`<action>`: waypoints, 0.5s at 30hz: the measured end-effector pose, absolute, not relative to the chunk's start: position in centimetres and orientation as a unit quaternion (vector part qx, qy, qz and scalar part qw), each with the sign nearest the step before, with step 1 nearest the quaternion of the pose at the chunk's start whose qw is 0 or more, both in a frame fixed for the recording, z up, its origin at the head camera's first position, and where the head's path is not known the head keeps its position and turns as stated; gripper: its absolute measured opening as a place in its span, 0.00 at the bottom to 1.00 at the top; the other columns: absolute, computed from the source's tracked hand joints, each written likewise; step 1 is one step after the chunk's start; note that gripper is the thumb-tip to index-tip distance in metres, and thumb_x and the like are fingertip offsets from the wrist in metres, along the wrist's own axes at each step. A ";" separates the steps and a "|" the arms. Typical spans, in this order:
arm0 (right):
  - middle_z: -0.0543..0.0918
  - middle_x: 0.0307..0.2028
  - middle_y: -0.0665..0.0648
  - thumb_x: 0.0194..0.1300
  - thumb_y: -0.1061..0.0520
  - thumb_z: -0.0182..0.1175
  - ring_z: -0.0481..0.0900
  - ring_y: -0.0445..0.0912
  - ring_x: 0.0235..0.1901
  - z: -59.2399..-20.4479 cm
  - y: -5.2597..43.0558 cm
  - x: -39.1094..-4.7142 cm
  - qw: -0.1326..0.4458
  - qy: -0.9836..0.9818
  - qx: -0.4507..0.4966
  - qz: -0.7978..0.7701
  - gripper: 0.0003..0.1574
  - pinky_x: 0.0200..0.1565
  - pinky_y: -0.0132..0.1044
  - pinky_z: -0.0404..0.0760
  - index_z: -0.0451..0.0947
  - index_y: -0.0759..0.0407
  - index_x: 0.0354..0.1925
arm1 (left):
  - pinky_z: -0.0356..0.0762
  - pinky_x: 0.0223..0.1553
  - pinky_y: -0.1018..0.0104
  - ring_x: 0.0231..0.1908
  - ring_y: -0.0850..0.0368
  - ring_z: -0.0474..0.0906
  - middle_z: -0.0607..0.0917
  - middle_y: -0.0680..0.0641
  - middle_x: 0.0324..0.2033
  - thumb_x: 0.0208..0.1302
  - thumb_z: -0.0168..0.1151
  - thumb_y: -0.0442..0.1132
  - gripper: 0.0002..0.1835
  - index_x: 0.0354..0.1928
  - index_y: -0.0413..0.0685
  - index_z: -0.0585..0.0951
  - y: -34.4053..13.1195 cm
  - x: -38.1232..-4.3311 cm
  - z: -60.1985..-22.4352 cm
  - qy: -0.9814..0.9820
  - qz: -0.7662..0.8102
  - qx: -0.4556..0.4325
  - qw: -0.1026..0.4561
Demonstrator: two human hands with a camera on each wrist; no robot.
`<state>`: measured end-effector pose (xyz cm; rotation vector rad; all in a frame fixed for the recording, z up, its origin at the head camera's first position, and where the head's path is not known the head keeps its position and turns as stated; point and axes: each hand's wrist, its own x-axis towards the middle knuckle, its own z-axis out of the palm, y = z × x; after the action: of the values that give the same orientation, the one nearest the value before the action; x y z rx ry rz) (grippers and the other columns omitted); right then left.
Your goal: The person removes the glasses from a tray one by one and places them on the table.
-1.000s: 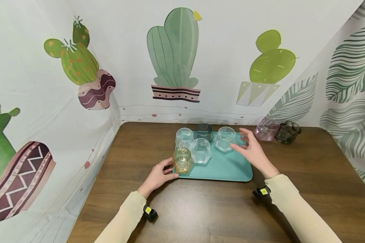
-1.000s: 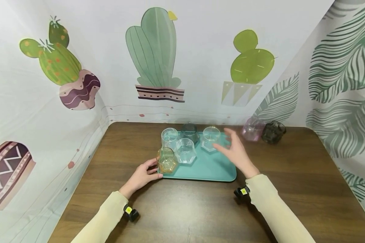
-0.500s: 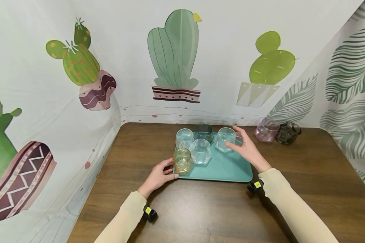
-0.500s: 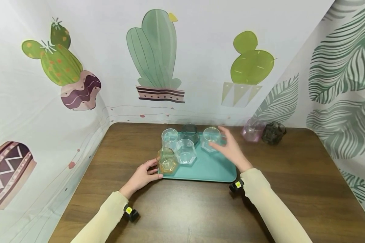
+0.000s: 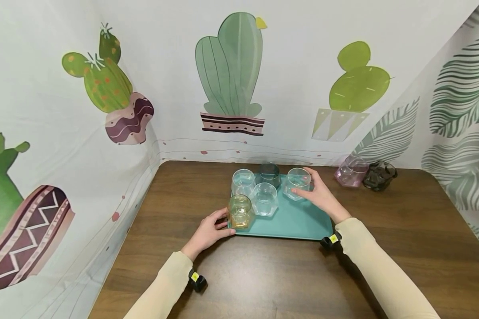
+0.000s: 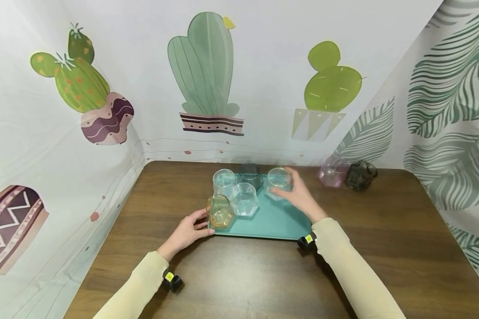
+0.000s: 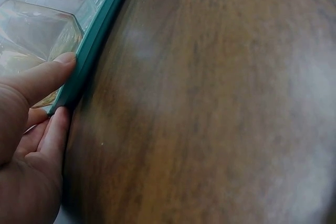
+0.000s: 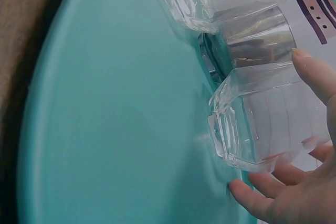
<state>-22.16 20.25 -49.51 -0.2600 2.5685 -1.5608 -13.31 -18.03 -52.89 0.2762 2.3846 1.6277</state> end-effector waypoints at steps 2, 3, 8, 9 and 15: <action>0.58 0.76 0.73 0.68 0.48 0.72 0.57 0.69 0.74 -49.6 20.3 -22.2 0.066 0.847 -0.088 -0.520 0.60 0.71 0.68 0.66 0.46 0.59 0.82 | 0.82 0.62 0.59 0.66 0.39 0.75 0.75 0.34 0.68 0.61 0.77 0.33 0.40 0.74 0.39 0.71 -18.0 -13.3 -52.9 0.817 0.556 0.094 0.120; 0.57 0.76 0.72 0.68 0.48 0.72 0.56 0.69 0.75 -49.6 20.3 -22.2 0.067 0.845 -0.088 -0.522 0.60 0.71 0.69 0.65 0.46 0.58 0.82 | 0.82 0.62 0.59 0.66 0.39 0.75 0.75 0.34 0.67 0.61 0.77 0.33 0.40 0.74 0.39 0.71 -18.0 -13.2 -52.9 0.817 0.556 0.094 0.119; 0.57 0.77 0.70 0.68 0.47 0.73 0.56 0.68 0.75 -49.4 20.4 -22.1 0.069 0.840 -0.095 -0.529 0.58 0.72 0.70 0.63 0.50 0.55 0.81 | 0.82 0.62 0.58 0.66 0.39 0.76 0.75 0.34 0.68 0.61 0.77 0.33 0.39 0.74 0.39 0.72 -17.9 -13.2 -52.9 0.817 0.557 0.093 0.118; 0.58 0.76 0.70 0.68 0.47 0.72 0.56 0.67 0.75 -49.4 20.4 -22.0 0.069 0.840 -0.096 -0.529 0.57 0.72 0.70 0.62 0.51 0.55 0.81 | 0.82 0.62 0.58 0.66 0.39 0.76 0.75 0.34 0.68 0.61 0.77 0.32 0.39 0.74 0.39 0.72 -18.0 -13.2 -53.0 0.817 0.557 0.094 0.117; 0.60 0.75 0.71 0.70 0.51 0.70 0.58 0.68 0.74 -49.2 20.6 -21.5 0.063 0.842 -0.100 -0.527 0.53 0.72 0.70 0.61 0.52 0.57 0.80 | 0.83 0.62 0.57 0.66 0.38 0.75 0.75 0.33 0.67 0.60 0.77 0.31 0.39 0.73 0.37 0.72 -18.0 -13.2 -53.2 0.816 0.559 0.098 0.110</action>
<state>-21.52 20.57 -49.20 -0.3015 2.5427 -1.5915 -13.20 -18.04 -53.17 0.2881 2.3988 1.6413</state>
